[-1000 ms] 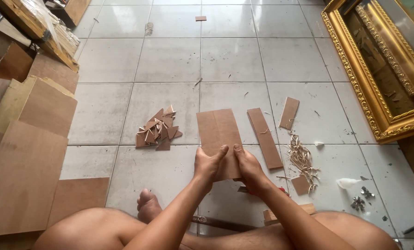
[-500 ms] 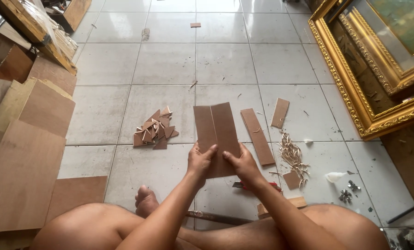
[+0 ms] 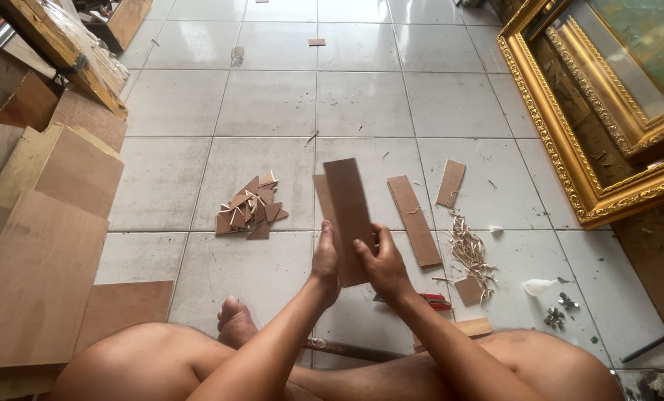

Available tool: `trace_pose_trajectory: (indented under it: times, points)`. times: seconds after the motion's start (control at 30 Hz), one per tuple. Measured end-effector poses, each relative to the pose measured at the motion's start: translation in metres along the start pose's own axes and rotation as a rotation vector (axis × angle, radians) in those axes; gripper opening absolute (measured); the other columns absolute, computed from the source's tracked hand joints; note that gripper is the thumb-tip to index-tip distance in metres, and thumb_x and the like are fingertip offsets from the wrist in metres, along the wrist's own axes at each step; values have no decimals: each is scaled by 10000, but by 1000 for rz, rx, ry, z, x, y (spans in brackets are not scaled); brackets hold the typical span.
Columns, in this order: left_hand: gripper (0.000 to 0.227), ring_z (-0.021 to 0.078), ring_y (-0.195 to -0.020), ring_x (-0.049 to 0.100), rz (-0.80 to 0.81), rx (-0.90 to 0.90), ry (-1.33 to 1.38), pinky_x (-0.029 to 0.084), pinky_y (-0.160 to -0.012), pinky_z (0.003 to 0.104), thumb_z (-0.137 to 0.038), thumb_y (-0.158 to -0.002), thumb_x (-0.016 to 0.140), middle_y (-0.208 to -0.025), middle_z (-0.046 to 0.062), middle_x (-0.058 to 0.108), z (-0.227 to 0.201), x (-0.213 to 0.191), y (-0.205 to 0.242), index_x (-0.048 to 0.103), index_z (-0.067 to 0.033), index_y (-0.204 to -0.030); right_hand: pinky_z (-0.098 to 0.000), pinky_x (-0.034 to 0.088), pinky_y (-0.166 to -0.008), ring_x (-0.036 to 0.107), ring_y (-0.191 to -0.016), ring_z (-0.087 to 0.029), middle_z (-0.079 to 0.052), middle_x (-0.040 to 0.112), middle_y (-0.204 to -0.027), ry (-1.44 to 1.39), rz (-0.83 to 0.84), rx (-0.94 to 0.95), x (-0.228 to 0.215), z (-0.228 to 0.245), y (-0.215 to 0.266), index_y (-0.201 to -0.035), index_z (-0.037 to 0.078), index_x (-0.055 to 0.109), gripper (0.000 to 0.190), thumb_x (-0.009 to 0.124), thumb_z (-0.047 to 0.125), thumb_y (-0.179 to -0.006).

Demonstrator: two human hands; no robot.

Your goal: The person sits on the floor and uses a red utility knife to cut rectangular pieces of brown cardboard into smaller strips and squares. They repeatedly score the cardboard and snap it apart, stacking the cut pieces on the floor.

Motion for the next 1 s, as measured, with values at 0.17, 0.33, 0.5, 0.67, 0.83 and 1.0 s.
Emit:
trace_pose_trajectory:
  times: [0.17,0.33,0.5,0.67,0.83,1.0]
  points:
    - [822,374,-1641,410,58,-58,45,197,-1371,650,-745,-1132,198,-1778,41,488,-9,18,15,424,-253,-1751,-682,338,-1312,369,-1613,-522,-297,348,-1693,195,77,36,10,-25,-5,-1786,187,288,879,637,525,-1053]
    - [1014,437,-1741,78,171,-124,-123,16,-1346,792,-868,-1042,13,-1922,13,106,3,15,1,181,-251,-1830,-743,354,-1282,398,-1604,-578,-356,376,-1754,128,116,47,-5,7,-6,-1801,126,247,1041,707,485,-940]
    - [1060,524,-1686,246,131,-105,-159,245,-1316,769,-909,-1020,96,-1860,195,237,10,-4,-9,365,-212,-1772,-606,646,-948,688,-1297,-506,-357,549,-1477,658,-340,94,-107,-8,-33,-1778,83,310,860,723,254,-1043]
    - [1041,514,-1656,333,120,-118,-164,300,-1302,749,-894,-1032,121,-1823,198,321,6,-2,-7,425,-195,-1740,-556,677,-842,723,-1233,-460,-322,585,-1437,808,-367,126,-123,-44,-47,-1753,57,351,866,764,330,-1043]
    - [1005,531,-1652,339,132,-128,-154,276,-1313,743,-854,-1054,138,-1810,224,334,6,0,-2,452,-171,-1723,-709,538,-1044,547,-1435,-502,-281,534,-1531,967,-311,195,-113,-84,-55,-1779,134,295,1004,778,538,-996]
    - [1008,535,-1631,376,132,-115,-140,296,-1300,743,-848,-1059,154,-1788,234,377,5,-3,-3,467,-143,-1708,-705,555,-1012,597,-1388,-468,-251,619,-1477,1025,-329,119,-116,-92,-63,-1740,313,426,760,719,431,-1048]
Point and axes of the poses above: each hand's wrist, its own y-axis away from the middle knuckle, its own x-axis out of the palm, z = x × y, the point moved 10 cm from there along -y, towards the middle knuckle
